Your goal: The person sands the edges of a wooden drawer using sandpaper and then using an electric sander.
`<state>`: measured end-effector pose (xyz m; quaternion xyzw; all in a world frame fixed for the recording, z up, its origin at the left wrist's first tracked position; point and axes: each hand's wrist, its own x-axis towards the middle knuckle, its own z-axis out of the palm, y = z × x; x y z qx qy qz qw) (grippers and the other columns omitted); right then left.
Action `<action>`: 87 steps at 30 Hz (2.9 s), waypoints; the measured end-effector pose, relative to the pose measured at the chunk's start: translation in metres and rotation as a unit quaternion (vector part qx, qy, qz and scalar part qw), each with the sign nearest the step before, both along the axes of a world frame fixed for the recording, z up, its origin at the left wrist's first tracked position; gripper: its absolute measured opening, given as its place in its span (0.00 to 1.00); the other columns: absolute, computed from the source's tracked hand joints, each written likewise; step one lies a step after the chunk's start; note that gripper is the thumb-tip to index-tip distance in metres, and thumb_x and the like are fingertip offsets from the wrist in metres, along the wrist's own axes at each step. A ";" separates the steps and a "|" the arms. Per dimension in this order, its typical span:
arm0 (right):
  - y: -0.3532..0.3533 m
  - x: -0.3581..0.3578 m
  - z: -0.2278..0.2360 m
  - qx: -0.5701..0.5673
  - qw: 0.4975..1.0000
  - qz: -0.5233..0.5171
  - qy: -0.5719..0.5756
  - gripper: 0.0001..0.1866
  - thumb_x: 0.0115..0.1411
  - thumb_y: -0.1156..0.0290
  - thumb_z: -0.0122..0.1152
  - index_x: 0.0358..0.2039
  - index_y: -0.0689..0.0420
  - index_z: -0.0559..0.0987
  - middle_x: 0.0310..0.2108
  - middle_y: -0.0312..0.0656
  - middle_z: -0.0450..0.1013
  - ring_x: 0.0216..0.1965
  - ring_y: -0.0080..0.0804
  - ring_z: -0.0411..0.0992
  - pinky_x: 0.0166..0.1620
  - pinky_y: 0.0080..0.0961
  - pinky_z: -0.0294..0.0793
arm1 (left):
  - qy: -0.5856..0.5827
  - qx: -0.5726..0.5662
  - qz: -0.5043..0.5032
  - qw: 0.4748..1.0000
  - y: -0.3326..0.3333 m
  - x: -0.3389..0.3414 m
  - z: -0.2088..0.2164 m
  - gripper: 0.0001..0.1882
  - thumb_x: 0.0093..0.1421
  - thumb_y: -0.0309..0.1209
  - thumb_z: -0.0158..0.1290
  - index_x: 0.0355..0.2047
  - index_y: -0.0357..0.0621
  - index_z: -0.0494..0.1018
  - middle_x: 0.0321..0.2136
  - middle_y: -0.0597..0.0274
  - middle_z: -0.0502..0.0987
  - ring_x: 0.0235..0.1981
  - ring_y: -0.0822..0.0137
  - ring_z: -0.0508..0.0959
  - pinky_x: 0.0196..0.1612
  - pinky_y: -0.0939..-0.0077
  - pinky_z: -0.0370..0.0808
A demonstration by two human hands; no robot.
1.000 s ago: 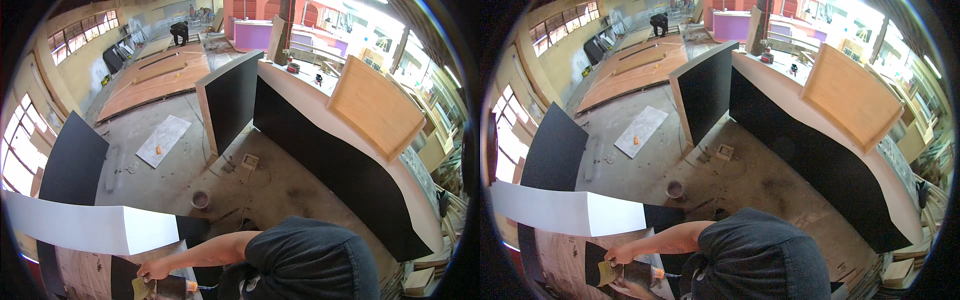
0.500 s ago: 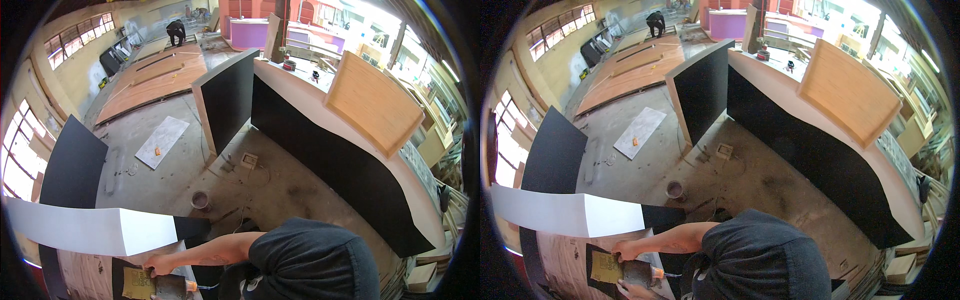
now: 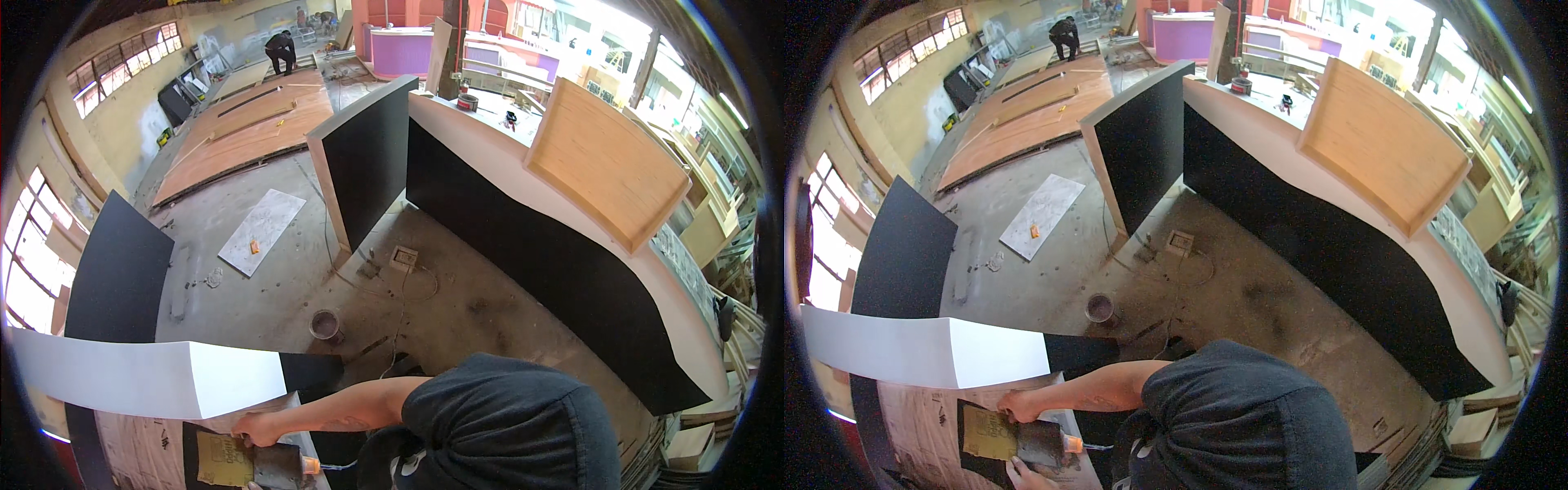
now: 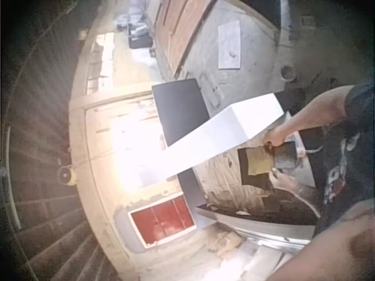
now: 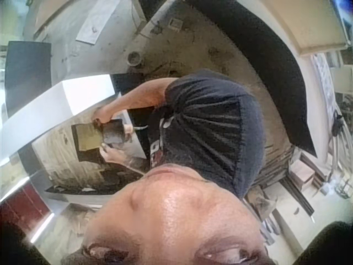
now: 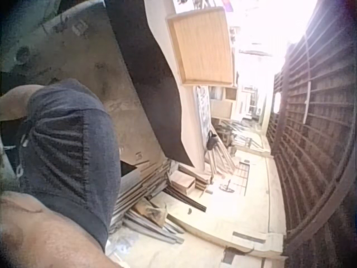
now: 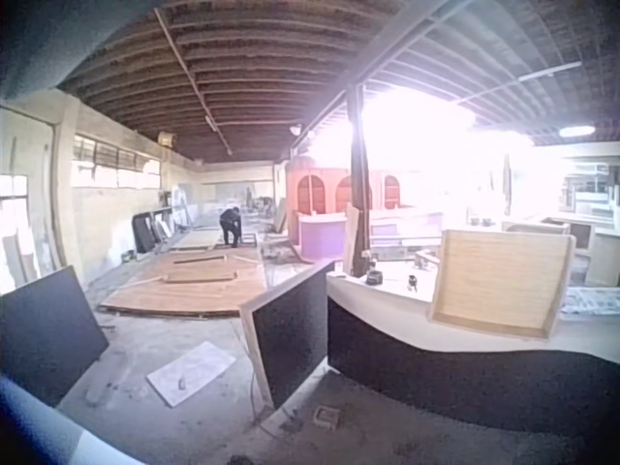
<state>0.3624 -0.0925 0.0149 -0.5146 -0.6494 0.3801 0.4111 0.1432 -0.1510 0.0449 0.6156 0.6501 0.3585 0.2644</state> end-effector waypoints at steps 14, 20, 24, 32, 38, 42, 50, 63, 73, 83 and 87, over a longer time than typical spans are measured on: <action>0.011 0.009 0.006 -0.107 0.989 0.030 -0.094 0.24 0.56 0.67 0.65 0.51 0.65 0.74 0.49 0.60 0.74 0.55 0.55 0.72 0.55 0.44 0.71 | -0.097 0.034 -0.161 0.982 0.041 -0.026 -0.028 0.21 0.65 0.34 0.52 0.51 0.26 0.72 0.45 0.42 0.78 0.45 0.54 0.77 0.50 0.62 0.73; 0.008 0.008 0.011 -0.127 0.989 0.002 -0.071 0.22 0.57 0.66 0.64 0.49 0.65 0.76 0.49 0.60 0.75 0.54 0.56 0.72 0.55 0.43 0.72 | -0.244 -0.010 -0.150 0.958 0.040 -0.012 -0.032 0.24 0.64 0.33 0.51 0.54 0.27 0.70 0.49 0.45 0.76 0.46 0.55 0.76 0.53 0.64 0.72; 0.008 0.005 0.008 -0.131 0.990 0.014 -0.056 0.19 0.57 0.65 0.64 0.44 0.65 0.79 0.48 0.59 0.75 0.53 0.54 0.73 0.54 0.43 0.73 | -0.277 -0.069 -0.096 0.954 0.026 0.002 -0.012 0.25 0.64 0.33 0.51 0.56 0.27 0.69 0.51 0.45 0.75 0.47 0.55 0.76 0.54 0.64 0.72; 0.015 0.010 0.019 -0.133 0.974 0.065 -0.169 0.19 0.54 0.67 0.65 0.46 0.61 0.82 0.44 0.56 0.79 0.50 0.51 0.77 0.52 0.41 0.75 | -0.181 -0.077 -0.102 0.975 -0.001 0.014 0.027 0.18 0.67 0.29 0.49 0.48 0.23 0.72 0.44 0.46 0.77 0.42 0.58 0.75 0.49 0.64 0.73; 0.013 0.003 0.024 -0.083 0.980 0.069 -0.166 0.17 0.52 0.73 0.64 0.44 0.60 0.82 0.42 0.56 0.79 0.48 0.53 0.77 0.49 0.41 0.76 | -0.056 -0.014 -0.117 0.991 0.013 -0.009 0.010 0.19 0.63 0.31 0.53 0.46 0.23 0.73 0.45 0.38 0.77 0.43 0.51 0.79 0.46 0.63 0.77; 0.004 0.003 0.030 -0.015 0.986 0.053 -0.160 0.14 0.53 0.77 0.60 0.41 0.64 0.82 0.39 0.57 0.79 0.45 0.51 0.78 0.46 0.40 0.76 | -0.198 -0.089 -0.115 0.969 0.028 -0.035 -0.023 0.23 0.67 0.32 0.48 0.53 0.21 0.69 0.47 0.44 0.76 0.45 0.52 0.74 0.54 0.63 0.68; -0.001 0.020 0.032 -0.140 0.984 0.088 -0.060 0.13 0.57 0.79 0.59 0.43 0.61 0.83 0.33 0.44 0.81 0.37 0.33 0.79 0.41 0.35 0.77 | -0.135 -0.061 -0.058 0.987 0.021 -0.047 -0.043 0.26 0.69 0.36 0.49 0.55 0.20 0.68 0.50 0.43 0.75 0.47 0.54 0.73 0.54 0.66 0.68; -0.005 0.026 -0.003 -0.144 0.988 0.059 0.026 0.18 0.57 0.76 0.58 0.47 0.51 0.84 0.37 0.41 0.82 0.35 0.31 0.77 0.33 0.35 0.74 | 0.141 0.090 -0.153 0.974 0.005 -0.032 -0.024 0.20 0.66 0.32 0.49 0.51 0.25 0.73 0.46 0.36 0.77 0.46 0.42 0.76 0.51 0.59 0.72; 0.003 0.018 -0.024 -0.197 0.962 0.072 0.172 0.21 0.56 0.83 0.51 0.46 0.53 0.84 0.38 0.42 0.82 0.34 0.32 0.78 0.31 0.33 0.75 | -0.002 0.067 -0.077 0.995 -0.032 0.000 0.018 0.21 0.64 0.32 0.48 0.48 0.26 0.76 0.45 0.34 0.79 0.45 0.42 0.78 0.53 0.58 0.72; 0.008 0.015 -0.033 -0.129 0.987 0.062 0.073 0.20 0.50 0.79 0.54 0.43 0.52 0.85 0.35 0.45 0.81 0.36 0.39 0.79 0.30 0.44 0.77 | -0.009 -0.009 -0.014 1.000 -0.030 0.003 0.010 0.18 0.65 0.27 0.47 0.49 0.26 0.76 0.45 0.35 0.79 0.44 0.45 0.79 0.52 0.61 0.74; 0.003 0.014 -0.042 -0.159 0.984 0.023 0.075 0.17 0.57 0.76 0.53 0.44 0.50 0.85 0.34 0.40 0.81 0.31 0.34 0.76 0.27 0.40 0.73 | -0.017 -0.037 0.021 0.999 -0.022 -0.003 -0.007 0.17 0.66 0.26 0.46 0.49 0.26 0.76 0.45 0.35 0.79 0.43 0.46 0.79 0.51 0.61 0.74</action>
